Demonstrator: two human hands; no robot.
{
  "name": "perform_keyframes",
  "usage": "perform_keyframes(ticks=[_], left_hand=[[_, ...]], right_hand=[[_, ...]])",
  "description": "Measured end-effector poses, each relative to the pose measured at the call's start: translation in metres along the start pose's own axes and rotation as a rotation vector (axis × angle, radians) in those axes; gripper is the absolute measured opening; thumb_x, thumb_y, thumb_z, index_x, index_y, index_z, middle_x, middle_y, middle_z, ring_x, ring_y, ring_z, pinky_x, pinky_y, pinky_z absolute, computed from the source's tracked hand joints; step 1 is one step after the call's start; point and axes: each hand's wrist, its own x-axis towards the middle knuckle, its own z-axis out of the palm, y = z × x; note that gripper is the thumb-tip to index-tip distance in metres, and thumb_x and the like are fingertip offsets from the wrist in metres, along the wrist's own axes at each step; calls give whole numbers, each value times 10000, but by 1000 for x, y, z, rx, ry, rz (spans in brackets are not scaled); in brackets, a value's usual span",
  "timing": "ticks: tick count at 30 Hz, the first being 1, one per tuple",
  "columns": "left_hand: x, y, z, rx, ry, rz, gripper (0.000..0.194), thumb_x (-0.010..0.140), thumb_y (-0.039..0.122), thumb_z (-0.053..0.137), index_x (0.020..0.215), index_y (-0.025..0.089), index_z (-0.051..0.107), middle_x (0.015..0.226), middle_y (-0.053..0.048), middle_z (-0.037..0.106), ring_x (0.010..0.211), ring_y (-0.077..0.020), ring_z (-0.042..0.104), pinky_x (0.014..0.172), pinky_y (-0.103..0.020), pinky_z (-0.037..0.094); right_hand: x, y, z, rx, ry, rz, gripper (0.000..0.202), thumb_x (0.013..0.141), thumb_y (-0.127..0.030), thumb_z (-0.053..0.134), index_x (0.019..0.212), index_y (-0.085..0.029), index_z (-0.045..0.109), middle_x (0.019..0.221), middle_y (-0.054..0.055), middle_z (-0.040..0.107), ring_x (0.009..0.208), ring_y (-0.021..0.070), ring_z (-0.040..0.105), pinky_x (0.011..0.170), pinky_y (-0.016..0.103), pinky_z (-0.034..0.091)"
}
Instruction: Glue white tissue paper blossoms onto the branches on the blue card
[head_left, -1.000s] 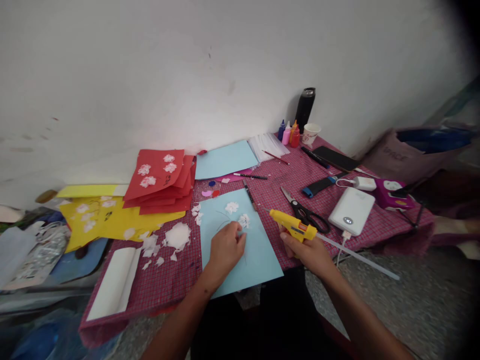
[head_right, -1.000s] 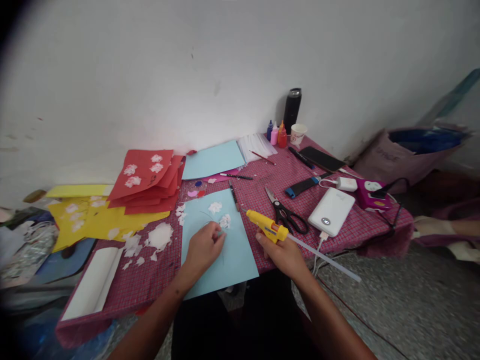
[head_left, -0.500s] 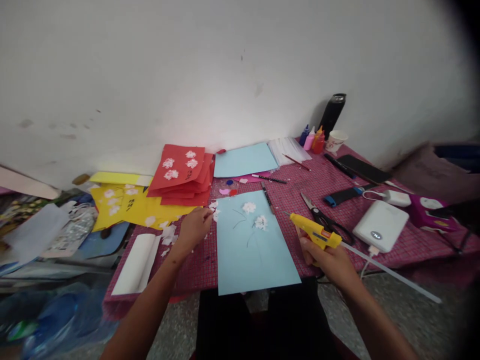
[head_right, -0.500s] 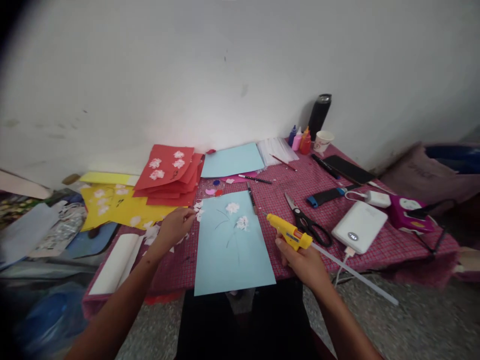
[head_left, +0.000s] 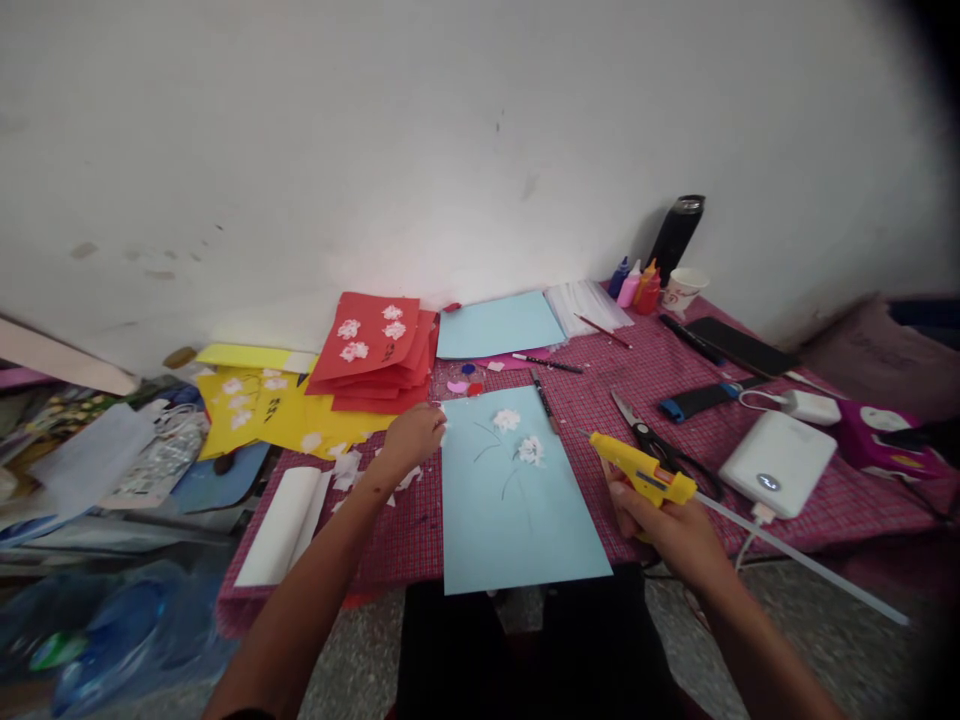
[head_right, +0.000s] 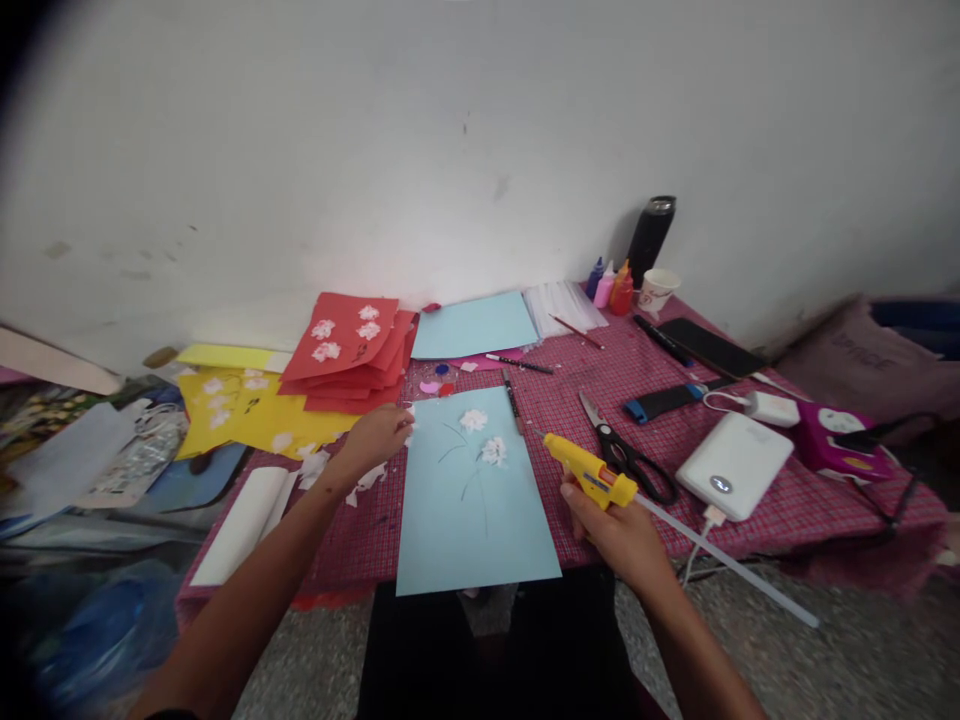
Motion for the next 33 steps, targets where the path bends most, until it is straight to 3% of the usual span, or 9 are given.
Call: perform_keyframes(ticks=[5,10,14,18,24,28,33], left_hand=[[4,-1,-4,-114,55,-1,245,861,243,460,778,181,682,828,-51,673,813,-180,581,732,-271,405],[2,-5,-10,-614,-18,-92,242,803,348,549,807,156,696,706,-6,647,649,-141,550,615,-241,394],[0,14,-14,-877,-56,-121,298,763,421,624,852,149,706,710,-1,648,617,-119,533,589,-225,391],[2,64,-14,-880,-143,-40,251,754,378,633,820,151,717,709,-6,659,617,-116,542,575,-218,395],[21,140,8,-740,-272,155,212,756,290,582,771,151,741,661,-6,660,586,-112,537,545,-216,372],[37,156,16,-565,-354,246,207,738,281,588,729,164,758,607,10,639,568,-109,537,555,-221,375],[44,149,17,-449,-387,194,202,716,303,625,743,173,777,616,-3,659,597,-124,576,578,-230,400]], right_hand=[[0,5,-1,-13,7,-15,299,821,-490,571,726,-214,634,512,4,551,471,161,498,472,291,416],[-1,5,-1,5,10,-31,300,821,-497,574,743,-214,640,521,4,559,493,170,522,475,286,425],[0,9,-1,3,14,-19,317,827,-512,565,823,-210,658,531,-3,572,498,171,534,485,284,432],[1,17,0,-15,9,39,343,844,-517,560,902,-192,654,534,-12,569,494,161,526,485,276,417],[1,20,1,-2,8,35,342,864,-521,543,876,-192,634,535,-22,551,487,150,508,490,271,406],[0,16,2,26,1,23,318,860,-510,547,814,-201,613,527,-27,536,481,145,499,486,267,399],[0,12,3,96,61,-29,295,857,-483,555,754,-207,577,504,-37,492,468,134,460,477,263,377]])
